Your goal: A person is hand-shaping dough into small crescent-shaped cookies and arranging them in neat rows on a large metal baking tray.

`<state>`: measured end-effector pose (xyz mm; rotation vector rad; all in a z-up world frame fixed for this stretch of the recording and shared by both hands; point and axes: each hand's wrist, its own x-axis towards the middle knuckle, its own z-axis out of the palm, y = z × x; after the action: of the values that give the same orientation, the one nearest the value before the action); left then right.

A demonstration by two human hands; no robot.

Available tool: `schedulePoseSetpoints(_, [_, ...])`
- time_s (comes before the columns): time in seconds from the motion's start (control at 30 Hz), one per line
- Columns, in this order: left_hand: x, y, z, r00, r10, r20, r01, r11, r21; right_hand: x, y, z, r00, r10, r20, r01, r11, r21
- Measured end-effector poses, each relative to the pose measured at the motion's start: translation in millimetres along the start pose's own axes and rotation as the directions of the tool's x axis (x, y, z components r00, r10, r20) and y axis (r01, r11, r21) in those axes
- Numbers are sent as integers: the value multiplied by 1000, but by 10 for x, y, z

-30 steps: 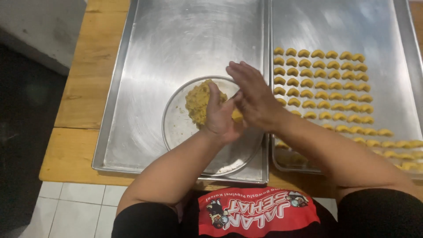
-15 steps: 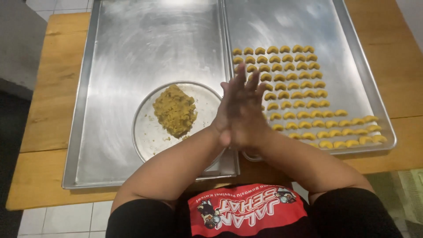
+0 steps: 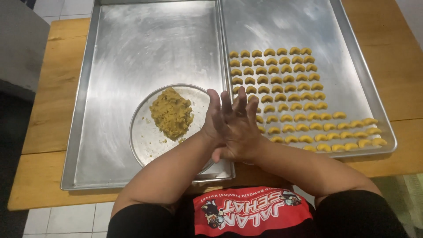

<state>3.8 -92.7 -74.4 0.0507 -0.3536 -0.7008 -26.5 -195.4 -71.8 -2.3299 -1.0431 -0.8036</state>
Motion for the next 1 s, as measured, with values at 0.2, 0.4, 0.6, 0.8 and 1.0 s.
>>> schedulePoseSetpoints(0.2, [10,-23,311,988,-104,-115,120,982,143,43,602,-86,916,401,19,-392,904,-168])
schedulePoseSetpoints(0.4, [-7,116,416,977,-52,-208,95,975,203,24,8,43,997,46,67,-35,987,-154])
schedulePoseSetpoints(0.6, [19,127,-61,987,-139,-86,154,964,217,236,511,-362,825,489,283,-457,872,-174])
schedulePoseSetpoints(0.8, [75,-208,-70,811,383,443,-553,749,365,121,267,-85,950,283,133,-255,947,-194])
schedulePoseSetpoints(1.0, [-19,107,194,918,-114,-381,217,946,239,-9,536,-15,949,275,157,-227,937,-267])
